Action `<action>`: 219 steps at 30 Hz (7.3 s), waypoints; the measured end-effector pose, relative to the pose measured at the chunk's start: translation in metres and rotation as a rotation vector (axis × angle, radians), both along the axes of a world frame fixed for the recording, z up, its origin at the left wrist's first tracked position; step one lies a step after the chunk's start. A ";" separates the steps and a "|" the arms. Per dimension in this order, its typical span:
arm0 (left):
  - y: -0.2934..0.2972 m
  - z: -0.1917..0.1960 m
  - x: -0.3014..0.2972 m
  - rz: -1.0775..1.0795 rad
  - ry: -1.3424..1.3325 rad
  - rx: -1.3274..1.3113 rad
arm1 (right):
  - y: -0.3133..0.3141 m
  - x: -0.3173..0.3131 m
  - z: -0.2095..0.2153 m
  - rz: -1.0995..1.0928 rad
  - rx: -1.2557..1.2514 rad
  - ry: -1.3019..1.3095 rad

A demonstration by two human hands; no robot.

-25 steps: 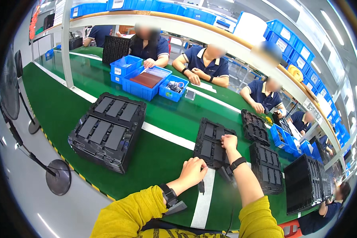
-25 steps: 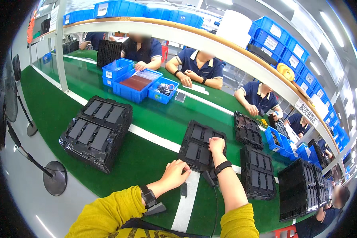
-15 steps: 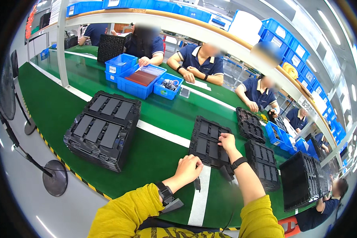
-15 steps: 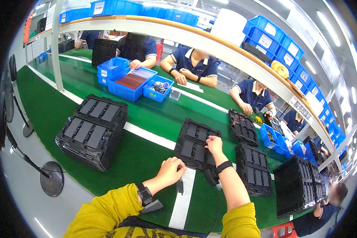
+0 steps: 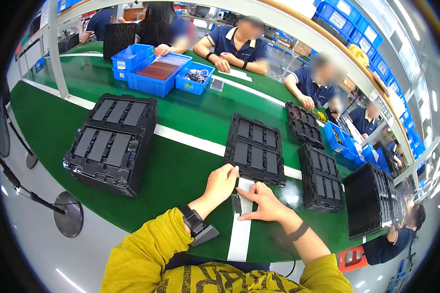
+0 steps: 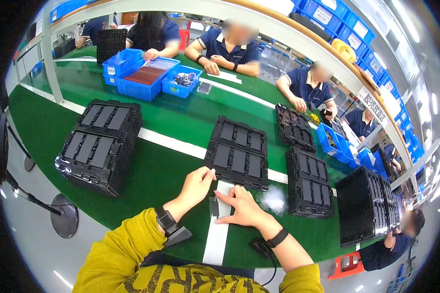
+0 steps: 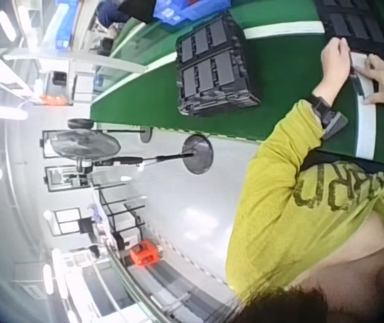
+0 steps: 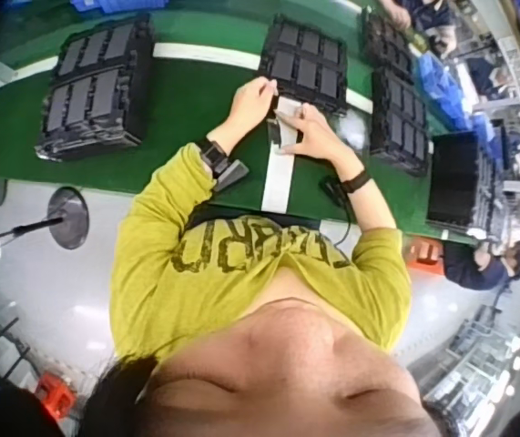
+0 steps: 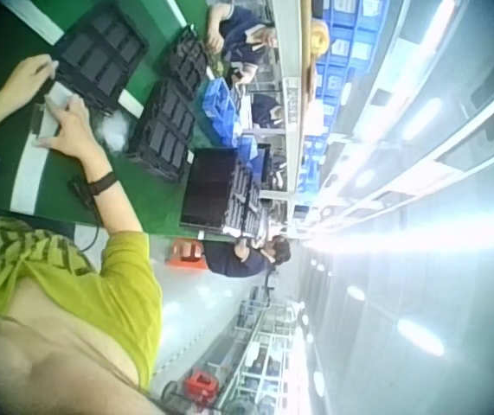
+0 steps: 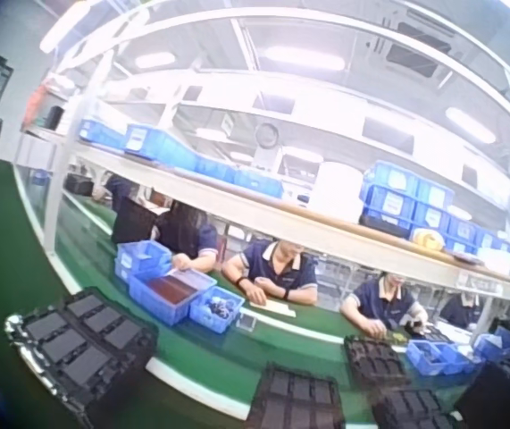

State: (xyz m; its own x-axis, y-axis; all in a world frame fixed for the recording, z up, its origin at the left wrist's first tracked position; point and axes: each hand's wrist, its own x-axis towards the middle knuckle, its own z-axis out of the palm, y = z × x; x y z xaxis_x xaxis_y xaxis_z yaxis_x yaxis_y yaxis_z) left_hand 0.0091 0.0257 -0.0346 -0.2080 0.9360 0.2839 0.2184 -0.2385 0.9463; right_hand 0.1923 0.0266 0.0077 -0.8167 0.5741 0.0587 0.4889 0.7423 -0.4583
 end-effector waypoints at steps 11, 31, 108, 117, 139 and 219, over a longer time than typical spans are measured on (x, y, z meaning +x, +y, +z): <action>-0.007 -0.002 0.005 -0.156 -0.058 0.005 | -0.009 0.008 -0.004 -0.323 0.274 0.211; -0.032 0.016 0.012 -0.579 -0.101 -0.130 | -0.031 0.015 0.000 -0.444 -0.145 0.719; -0.103 0.170 0.017 -0.409 0.612 1.054 | 0.034 0.067 -0.038 -0.697 -0.037 0.975; -0.109 0.173 0.015 -0.482 0.394 0.997 | 0.031 0.066 -0.034 -0.712 -0.041 0.986; -0.042 0.135 -0.023 -0.704 0.608 0.658 | 0.036 0.057 -0.012 -0.784 -0.169 1.047; -0.008 0.044 0.031 -0.764 -0.881 -0.437 | -0.021 -0.004 -0.009 -0.357 -0.942 0.911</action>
State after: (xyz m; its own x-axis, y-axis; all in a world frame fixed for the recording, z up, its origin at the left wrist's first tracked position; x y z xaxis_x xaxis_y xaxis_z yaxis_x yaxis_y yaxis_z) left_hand 0.0400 0.0179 0.0099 0.4698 0.8818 -0.0410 -0.5862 0.3463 0.7324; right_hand 0.1878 0.0057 -0.0016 -0.4985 0.8662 -0.0361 -0.1590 -0.1323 -0.9784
